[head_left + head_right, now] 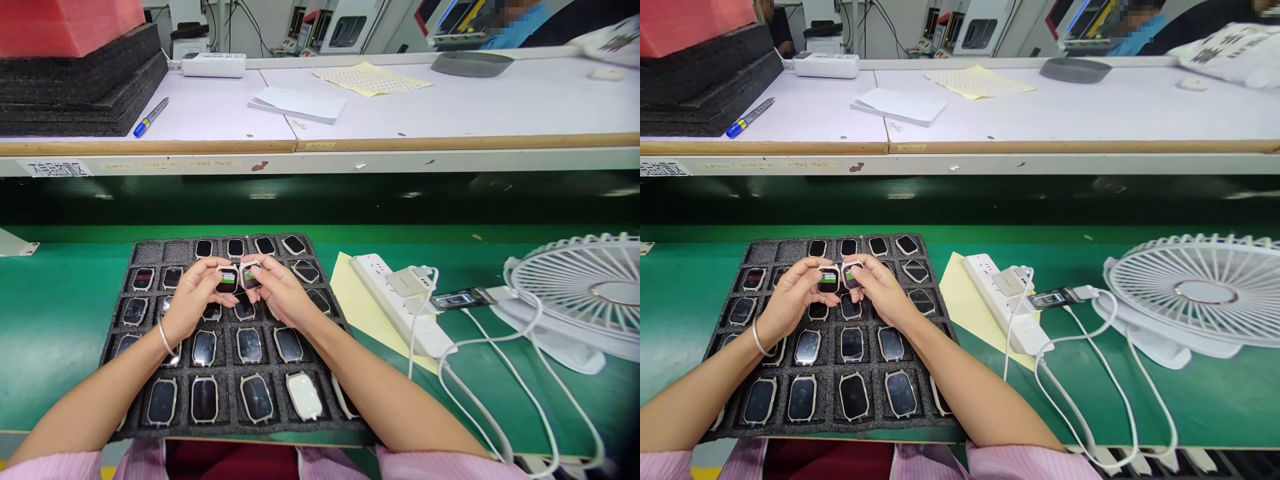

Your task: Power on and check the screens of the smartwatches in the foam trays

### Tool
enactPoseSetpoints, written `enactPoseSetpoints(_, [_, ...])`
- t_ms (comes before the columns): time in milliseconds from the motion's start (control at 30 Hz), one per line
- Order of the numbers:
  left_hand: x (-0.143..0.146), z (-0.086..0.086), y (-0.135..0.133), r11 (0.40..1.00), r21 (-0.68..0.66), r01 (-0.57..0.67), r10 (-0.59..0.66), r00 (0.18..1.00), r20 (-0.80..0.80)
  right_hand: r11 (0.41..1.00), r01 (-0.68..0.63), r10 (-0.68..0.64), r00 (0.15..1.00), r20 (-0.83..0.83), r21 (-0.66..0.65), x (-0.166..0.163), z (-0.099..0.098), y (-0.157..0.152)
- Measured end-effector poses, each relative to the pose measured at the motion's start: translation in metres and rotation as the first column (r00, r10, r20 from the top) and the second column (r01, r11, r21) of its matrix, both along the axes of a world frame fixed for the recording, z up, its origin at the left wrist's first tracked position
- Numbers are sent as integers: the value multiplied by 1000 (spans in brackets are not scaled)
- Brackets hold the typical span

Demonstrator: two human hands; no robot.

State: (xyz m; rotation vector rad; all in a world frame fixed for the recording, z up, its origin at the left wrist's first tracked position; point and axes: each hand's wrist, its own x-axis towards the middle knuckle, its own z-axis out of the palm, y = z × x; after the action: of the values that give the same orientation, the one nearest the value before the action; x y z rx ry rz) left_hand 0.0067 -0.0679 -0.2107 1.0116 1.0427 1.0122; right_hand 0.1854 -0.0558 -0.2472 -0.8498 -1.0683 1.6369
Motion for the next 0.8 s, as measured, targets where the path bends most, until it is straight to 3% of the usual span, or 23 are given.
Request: enactPoseSetpoints(800, [-2, 1, -1, 1000, 14, 4, -5, 999, 44, 996, -49, 48, 999, 15, 74, 1, 6, -4])
